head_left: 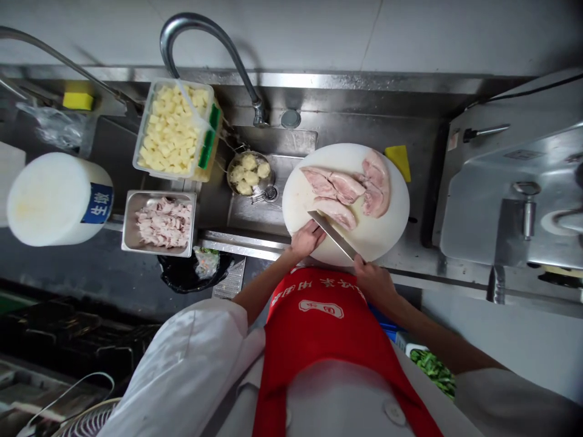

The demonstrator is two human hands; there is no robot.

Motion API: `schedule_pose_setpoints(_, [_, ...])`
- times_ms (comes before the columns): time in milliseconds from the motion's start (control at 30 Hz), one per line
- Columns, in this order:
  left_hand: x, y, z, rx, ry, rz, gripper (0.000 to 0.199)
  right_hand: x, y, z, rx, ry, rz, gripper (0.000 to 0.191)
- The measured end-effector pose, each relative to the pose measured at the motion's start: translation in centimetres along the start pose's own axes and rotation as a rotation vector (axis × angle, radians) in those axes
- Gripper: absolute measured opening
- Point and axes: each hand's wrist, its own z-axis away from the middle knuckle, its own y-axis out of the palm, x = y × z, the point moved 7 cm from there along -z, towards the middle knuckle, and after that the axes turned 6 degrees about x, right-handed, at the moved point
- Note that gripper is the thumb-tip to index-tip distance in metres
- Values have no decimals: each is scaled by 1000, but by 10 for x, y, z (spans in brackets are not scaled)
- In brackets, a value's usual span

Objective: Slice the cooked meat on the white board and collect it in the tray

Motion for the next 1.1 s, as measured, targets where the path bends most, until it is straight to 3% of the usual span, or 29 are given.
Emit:
schedule_pose_setpoints(233, [-3, -5, 0, -38, 40, 49, 35, 8, -35, -52, -58, -47, -56, 44])
schedule_pose_setpoints(333, [-2, -4, -1, -16, 32, 50, 35, 7, -33, -42, -54, -49, -44, 41])
schedule_pose_setpoints(500, [0, -1, -1, 15, 30, 21, 37, 0, -5, -5, -21, -22, 0, 34])
schedule_pose_setpoints(600, [0, -1, -1, 17, 37, 29, 36, 1, 1, -5, 0, -27, -14, 36])
schedule_pose_setpoints(833, [-3, -6, -2, 4, 36, 57, 36, 14, -45, -62, -42, -38, -119, 43])
schedule_pose_setpoints(933, [-5, -8, -2, -15, 56, 58, 36, 9, -45, -52, -28, -48, -100, 44])
schedule_pose_setpoints(1100, [-3, -6, -2, 4, 29, 53, 34, -3, -12, -7, 33, -28, -51, 37])
